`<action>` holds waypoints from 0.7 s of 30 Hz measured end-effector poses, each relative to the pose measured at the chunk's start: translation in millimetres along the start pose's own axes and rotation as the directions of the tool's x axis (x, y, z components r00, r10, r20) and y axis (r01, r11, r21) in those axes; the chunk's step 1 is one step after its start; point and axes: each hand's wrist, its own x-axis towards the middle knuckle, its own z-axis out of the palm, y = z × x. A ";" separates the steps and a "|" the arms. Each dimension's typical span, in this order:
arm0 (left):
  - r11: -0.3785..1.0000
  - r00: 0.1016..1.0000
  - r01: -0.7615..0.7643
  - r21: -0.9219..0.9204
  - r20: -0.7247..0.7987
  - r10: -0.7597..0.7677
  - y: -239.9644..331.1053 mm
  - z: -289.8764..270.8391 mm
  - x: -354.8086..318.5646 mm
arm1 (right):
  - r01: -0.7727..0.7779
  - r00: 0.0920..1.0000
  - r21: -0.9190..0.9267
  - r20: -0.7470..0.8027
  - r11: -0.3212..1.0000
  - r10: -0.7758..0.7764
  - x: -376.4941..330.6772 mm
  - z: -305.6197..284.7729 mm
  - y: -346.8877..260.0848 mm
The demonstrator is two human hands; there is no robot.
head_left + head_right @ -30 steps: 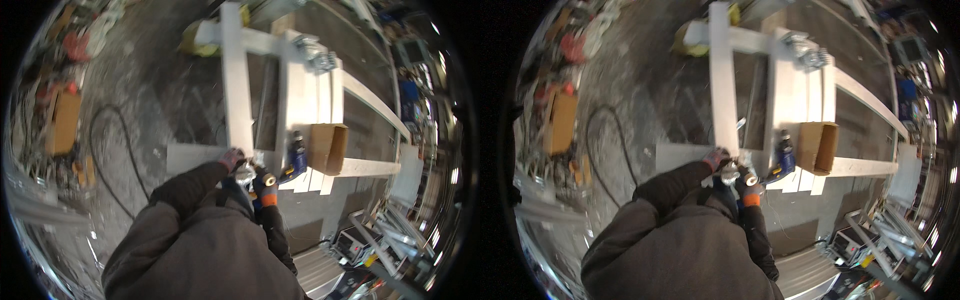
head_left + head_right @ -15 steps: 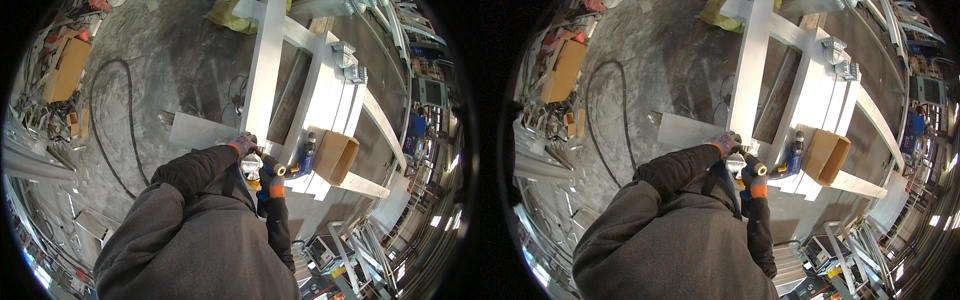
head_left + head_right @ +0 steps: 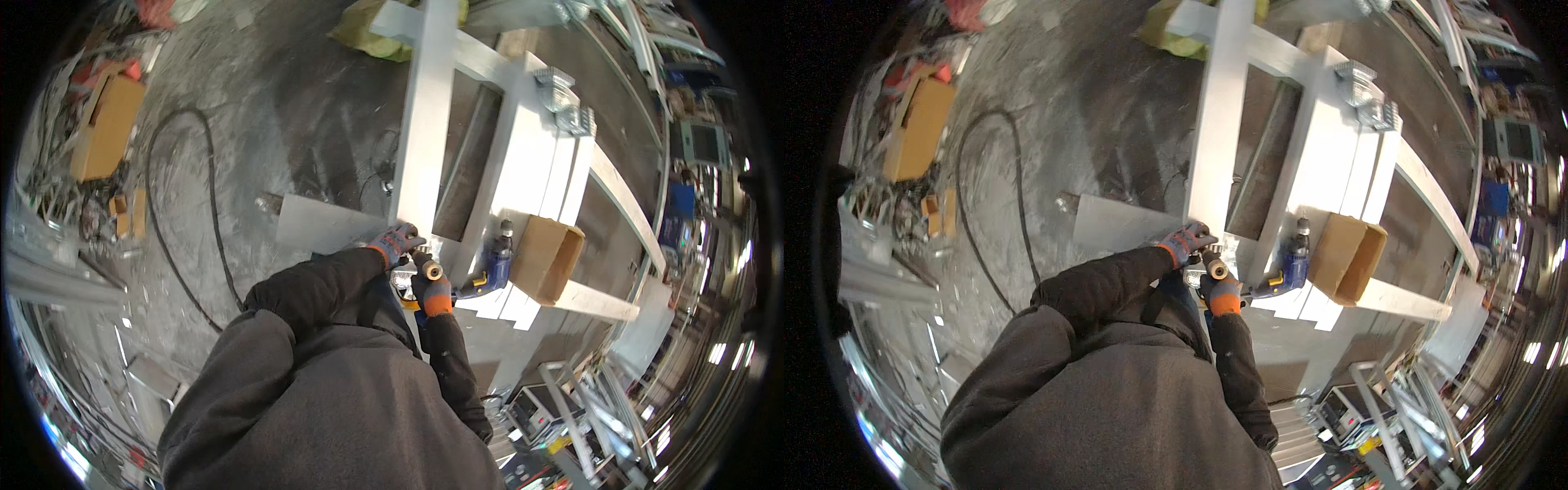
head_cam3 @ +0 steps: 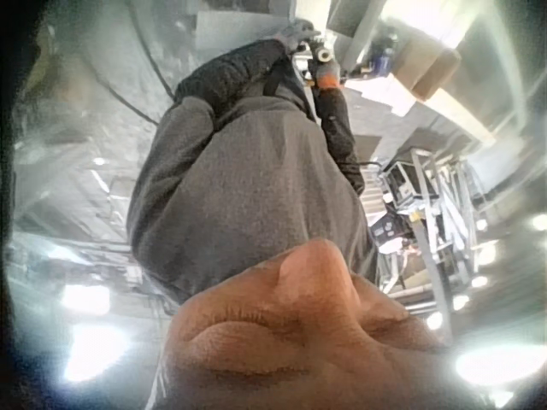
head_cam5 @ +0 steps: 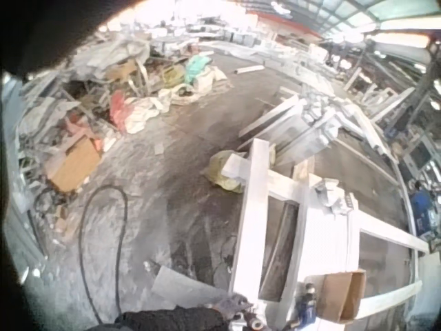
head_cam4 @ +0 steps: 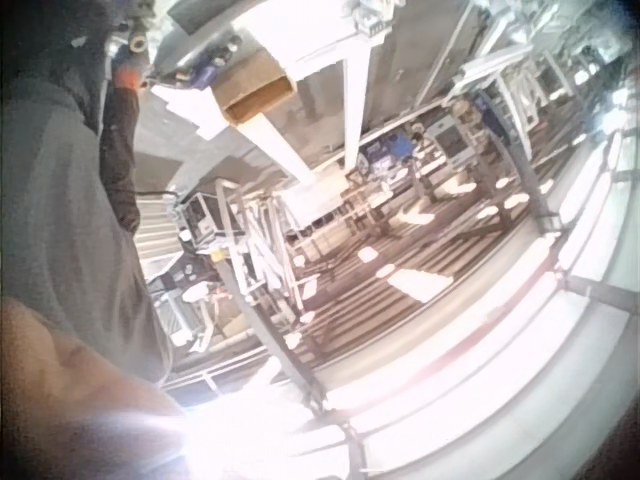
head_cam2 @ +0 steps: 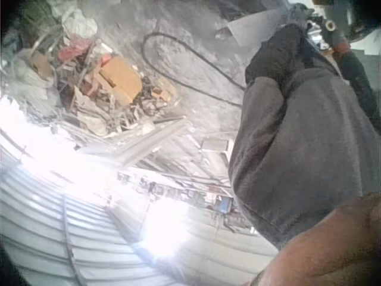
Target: The person assembles a white metal frame by attaching corner brackets to the joints. They use a cordless drill to drive screws into the brackets, repeatedly pick up new brackets from a box, and position them on the frame. The person also moves a wrapped metal piece aside and retrieves additional brackets during the process.
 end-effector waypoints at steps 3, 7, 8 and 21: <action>0.980 0.999 -0.036 -0.195 -0.043 0.028 0.9 1.0 0.9 | -0.032 0.999 -0.168 0.011 0.985 0.035 3.1 5.0 7.6; 0.996 0.999 -0.026 -0.087 -0.043 0.022 -7.1 18.6 12.1 | -0.127 0.991 -0.190 0.025 0.974 0.134 11.0 14.4 15.3; 0.998 0.994 -0.069 0.000 -0.083 0.069 -12.2 23.2 13.8 | -0.048 0.998 -0.261 0.034 0.964 0.059 12.9 16.6 13.7; 0.350 0.965 0.195 -0.916 0.115 -0.238 -74.8 68.5 43.2 | -0.034 0.998 -0.094 0.043 0.995 0.038 -2.7 -9.1 -23.4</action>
